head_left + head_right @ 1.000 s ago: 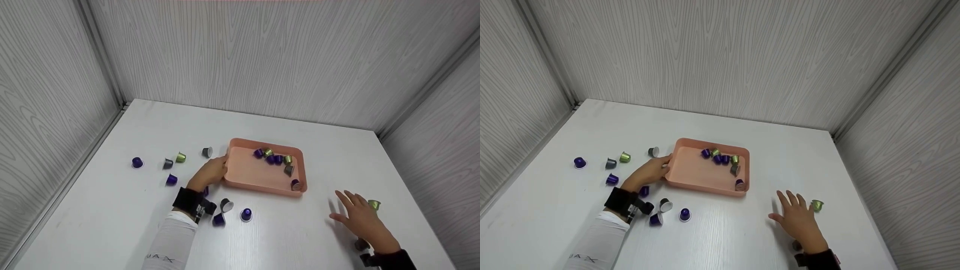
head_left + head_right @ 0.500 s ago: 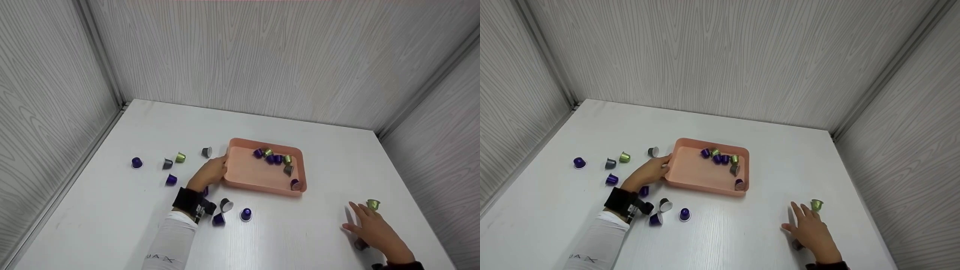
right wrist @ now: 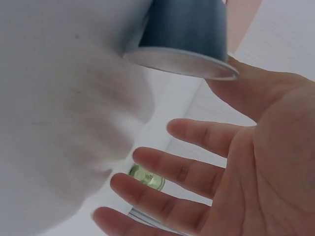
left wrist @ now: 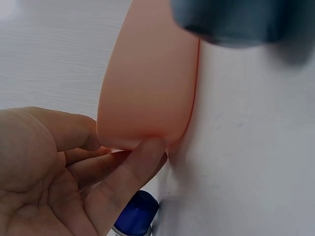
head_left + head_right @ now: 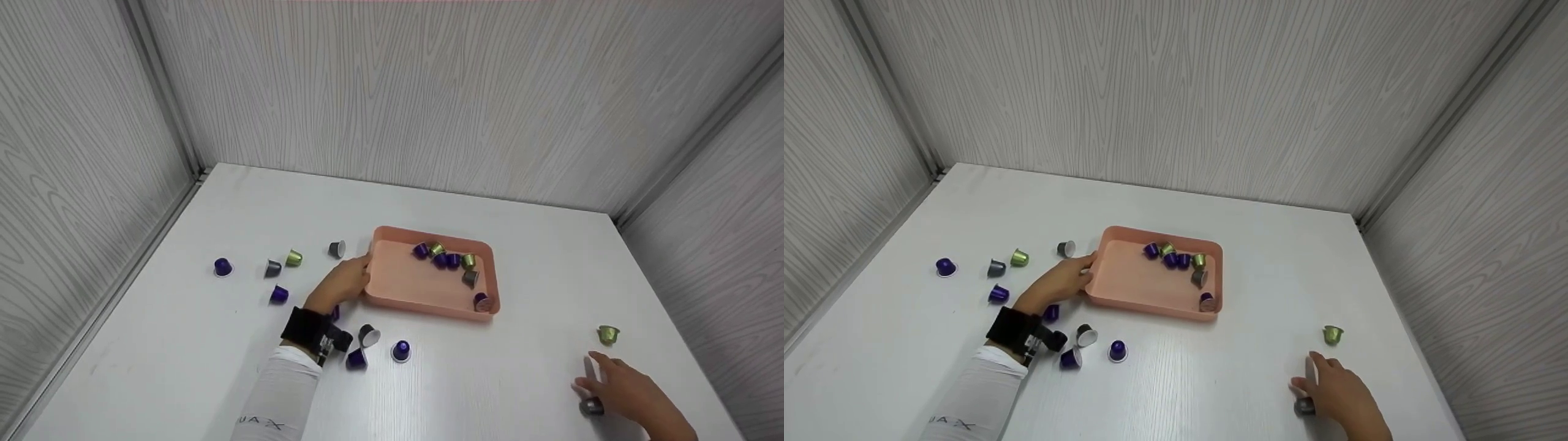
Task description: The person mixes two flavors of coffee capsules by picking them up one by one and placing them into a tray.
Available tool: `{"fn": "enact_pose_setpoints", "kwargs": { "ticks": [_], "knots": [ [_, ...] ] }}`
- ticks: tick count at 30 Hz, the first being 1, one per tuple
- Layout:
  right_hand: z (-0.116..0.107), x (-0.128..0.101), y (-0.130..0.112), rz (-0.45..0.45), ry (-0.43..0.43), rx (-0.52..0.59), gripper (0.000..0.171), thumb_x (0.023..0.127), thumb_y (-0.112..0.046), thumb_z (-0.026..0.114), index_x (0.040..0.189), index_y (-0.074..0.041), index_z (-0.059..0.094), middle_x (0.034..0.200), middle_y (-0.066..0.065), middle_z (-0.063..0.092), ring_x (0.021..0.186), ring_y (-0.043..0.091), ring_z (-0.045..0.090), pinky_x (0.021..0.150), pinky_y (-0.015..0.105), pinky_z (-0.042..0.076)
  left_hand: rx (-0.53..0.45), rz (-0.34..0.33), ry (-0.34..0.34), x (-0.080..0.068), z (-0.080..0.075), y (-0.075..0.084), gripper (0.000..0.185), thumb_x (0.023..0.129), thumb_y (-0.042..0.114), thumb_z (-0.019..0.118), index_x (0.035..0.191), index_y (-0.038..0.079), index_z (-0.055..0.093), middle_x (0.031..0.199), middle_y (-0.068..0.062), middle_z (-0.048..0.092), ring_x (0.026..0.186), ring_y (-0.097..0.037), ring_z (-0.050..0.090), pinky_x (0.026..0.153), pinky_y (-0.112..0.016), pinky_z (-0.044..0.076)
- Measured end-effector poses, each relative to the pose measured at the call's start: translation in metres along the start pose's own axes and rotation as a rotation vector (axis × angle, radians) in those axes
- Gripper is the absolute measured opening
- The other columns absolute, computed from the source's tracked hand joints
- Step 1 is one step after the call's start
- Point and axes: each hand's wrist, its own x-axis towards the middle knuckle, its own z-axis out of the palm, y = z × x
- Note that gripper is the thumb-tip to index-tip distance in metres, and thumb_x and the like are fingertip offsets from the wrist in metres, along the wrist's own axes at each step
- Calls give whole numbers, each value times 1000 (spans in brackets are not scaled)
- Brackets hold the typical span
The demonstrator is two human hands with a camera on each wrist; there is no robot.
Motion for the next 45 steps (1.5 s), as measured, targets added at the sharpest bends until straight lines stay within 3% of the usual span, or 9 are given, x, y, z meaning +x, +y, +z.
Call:
{"fn": "enact_pose_setpoints", "kwargs": {
  "ticks": [8, 15, 19, 24, 36, 45],
  "knots": [
    [-2, -15, 0, 9, -33, 45, 97, 81, -71, 59, 134, 9, 46, 110, 27, 60, 103, 45, 58, 82, 59, 47, -11, -1, 3, 1, 1, 0, 53, 96, 6, 45, 148, -2, 37, 138, -21, 52, 116, -27, 54, 104, -43, 39],
    [1, -29, -5, -45, -27, 177, 69, 76, -51, 78, 124, -6, 59, 109, 14, 64, 88, 26, 62, 73, 47, 52, -18, 18, 25, 0, 1, -2, 52, 95, 6, 45, 145, -3, 42, 134, -21, 56, 117, -29, 55, 104, -45, 40],
    [3, -26, -5, -62, -22, 153, 49, 77, -41, 80, 114, -13, 64, 102, 5, 64, 93, 25, 60, 77, 48, 50, -20, 31, 35, 0, 2, -2, 49, 96, 6, 46, 144, -3, 44, 131, -22, 58, 119, -32, 55, 103, -46, 40],
    [5, -22, -3, -68, -18, 136, 33, 78, -27, 81, 105, -12, 67, 98, 2, 64, 93, 24, 61, 77, 48, 50, -21, 38, 25, 0, 3, -2, 50, 97, 8, 47, 145, -2, 43, 133, -23, 56, 123, -34, 53, 105, -47, 39],
    [1, -14, -9, -93, 49, 111, 30, 79, -23, 80, 101, -7, 67, 93, 0, 62, 88, 20, 59, 76, 45, 51, -11, 32, 23, 0, 2, -1, 46, 98, 7, 45, 143, 0, 46, 129, -22, 59, 118, -32, 55, 102, -47, 41],
    [-7, -11, -17, -187, 133, 95, 23, 81, -16, 79, 99, -9, 67, 92, -3, 64, 85, 18, 59, 72, 43, 50, -11, 34, 29, -1, 1, 1, 45, 100, 10, 45, 144, 0, 46, 131, -22, 58, 122, -34, 53, 105, -47, 39]
  ]
}}
